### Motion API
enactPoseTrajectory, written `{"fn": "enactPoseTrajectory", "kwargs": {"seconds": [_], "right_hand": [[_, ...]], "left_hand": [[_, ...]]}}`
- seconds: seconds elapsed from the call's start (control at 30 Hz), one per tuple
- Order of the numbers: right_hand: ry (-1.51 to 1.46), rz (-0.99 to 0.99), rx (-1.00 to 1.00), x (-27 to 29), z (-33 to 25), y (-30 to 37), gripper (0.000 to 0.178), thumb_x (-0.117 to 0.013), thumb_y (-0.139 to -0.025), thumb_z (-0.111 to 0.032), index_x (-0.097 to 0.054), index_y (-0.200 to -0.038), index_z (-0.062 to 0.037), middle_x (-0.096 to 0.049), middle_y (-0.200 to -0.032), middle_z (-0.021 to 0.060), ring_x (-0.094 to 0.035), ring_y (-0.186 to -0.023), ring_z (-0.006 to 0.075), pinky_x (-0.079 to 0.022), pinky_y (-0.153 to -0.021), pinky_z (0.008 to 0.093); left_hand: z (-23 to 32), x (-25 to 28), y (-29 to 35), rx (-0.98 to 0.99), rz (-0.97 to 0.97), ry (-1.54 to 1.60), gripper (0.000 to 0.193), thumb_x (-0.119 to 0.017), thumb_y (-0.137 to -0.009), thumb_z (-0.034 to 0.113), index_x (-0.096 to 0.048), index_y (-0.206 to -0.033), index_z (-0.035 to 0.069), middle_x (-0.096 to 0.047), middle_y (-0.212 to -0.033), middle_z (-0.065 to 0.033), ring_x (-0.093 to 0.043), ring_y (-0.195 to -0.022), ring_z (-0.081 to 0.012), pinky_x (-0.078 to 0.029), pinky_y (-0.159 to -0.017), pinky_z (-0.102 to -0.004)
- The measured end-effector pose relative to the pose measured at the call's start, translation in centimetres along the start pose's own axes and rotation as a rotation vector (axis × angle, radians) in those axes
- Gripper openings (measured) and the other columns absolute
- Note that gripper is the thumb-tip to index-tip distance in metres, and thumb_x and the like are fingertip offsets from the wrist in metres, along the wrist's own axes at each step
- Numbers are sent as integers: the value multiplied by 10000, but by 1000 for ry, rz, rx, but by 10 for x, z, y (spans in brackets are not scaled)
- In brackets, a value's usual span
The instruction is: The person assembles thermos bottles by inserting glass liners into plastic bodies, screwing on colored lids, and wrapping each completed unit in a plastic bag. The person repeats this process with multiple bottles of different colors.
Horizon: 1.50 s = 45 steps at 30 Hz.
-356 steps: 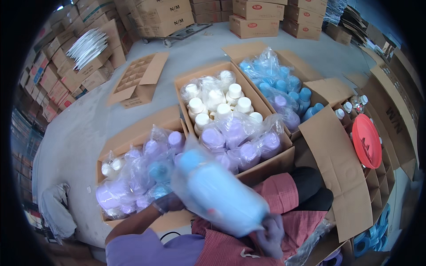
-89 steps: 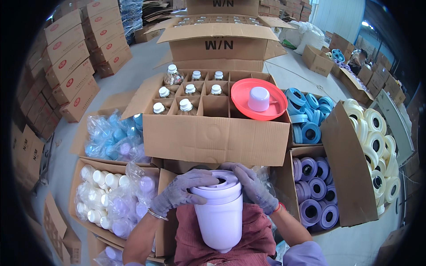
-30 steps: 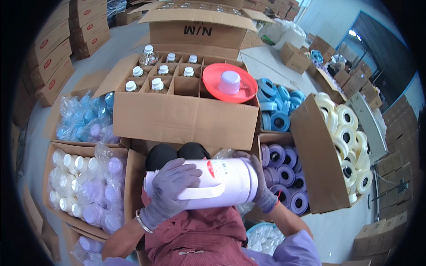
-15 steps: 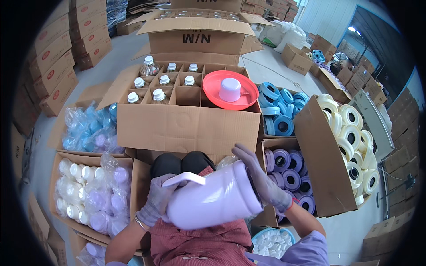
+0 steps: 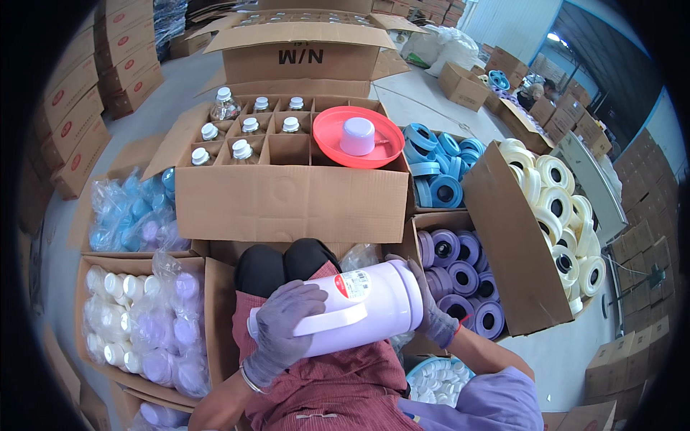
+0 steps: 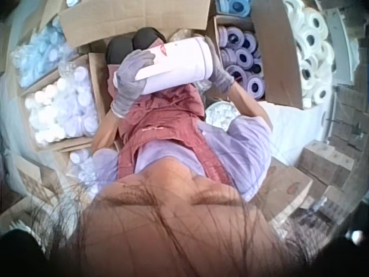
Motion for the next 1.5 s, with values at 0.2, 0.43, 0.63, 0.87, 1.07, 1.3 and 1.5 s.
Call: {"fn": "enactPoseTrajectory", "kwargs": {"seconds": [0.2, 0.43, 0.63, 0.87, 1.07, 1.3, 1.5], "right_hand": [[1022, -619, 896, -91, -67, 61, 1059, -339, -847, -863, -349, -1524, -48, -249, -1577, 270, -226, -1471, 383, -140, -1203, 483], [912, -751, 591, -100, -47, 46, 948, -643, -709, -529, -406, -1483, -36, -273, -1568, 237, -217, -1487, 386, -151, -1195, 503], [542, -379, 345, -67, -42, 23, 959, -632, -793, -496, -267, -1550, -33, -362, -1511, 108, -330, -1428, 231, -212, -1192, 361], [-84, -70, -14, 8, 19, 4, 640, -535, -965, -495, -434, -1467, -110, -574, -1320, 121, -607, -1178, 230, -479, -1030, 368], [889, -331, 64, -76, -54, 6, 616, -480, -1013, -455, -405, -1485, -67, -451, -1480, 146, -446, -1374, 232, -357, -1128, 341], [1421, -1012, 853, -131, -33, 36, 909, -668, -828, -552, -345, -1531, -75, -292, -1576, 200, -219, -1475, 433, -156, -1188, 572], [1361, -1354, 1064, -181, -29, 76, 951, -747, -661, -638, -464, -1453, -195, -309, -1571, 196, -298, -1400, 491, -200, -1048, 712]], "left_hand": [[-82, -10, 77, 980, -127, 830, 252, -552, -1005, 209, -703, -1035, 10, -717, -942, -42, -657, -837, -71, -519, -724, -221], [-93, -23, 110, 1019, 115, 867, 213, -528, -996, 121, -707, -1018, 8, -715, -936, -53, -665, -839, -94, -522, -746, -228], [-63, 22, 65, 721, 315, 353, 161, -630, -845, -37, -705, -988, -39, -733, -932, -92, -696, -897, -170, -545, -870, -314], [21, 3, 11, -14, -66, -81, 329, -572, -654, -79, -647, -963, 6, -695, -1068, -155, -659, -1038, -343, -480, -1016, -457], [-41, -14, 115, 736, 322, 392, 268, -647, -899, 40, -642, -1163, -8, -666, -1184, -108, -633, -1110, -211, -472, -1020, -351], [-54, 25, 93, 556, -342, 102, 823, -803, -843, 260, -378, -1507, 24, -588, -1284, -99, -557, -1194, -144, -445, -1029, -300], [-54, 8, 94, 849, -800, 500, 1153, -886, -695, 408, -211, -1588, 134, -682, -1181, -153, -678, -1059, -285, -513, -935, -375]]}}
Point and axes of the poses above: each hand's wrist, its own y-axis away from the middle knuckle, its own x-axis out of the back of the hand, z = x × y, the point moved 8 cm from there along -y, towards the middle knuckle
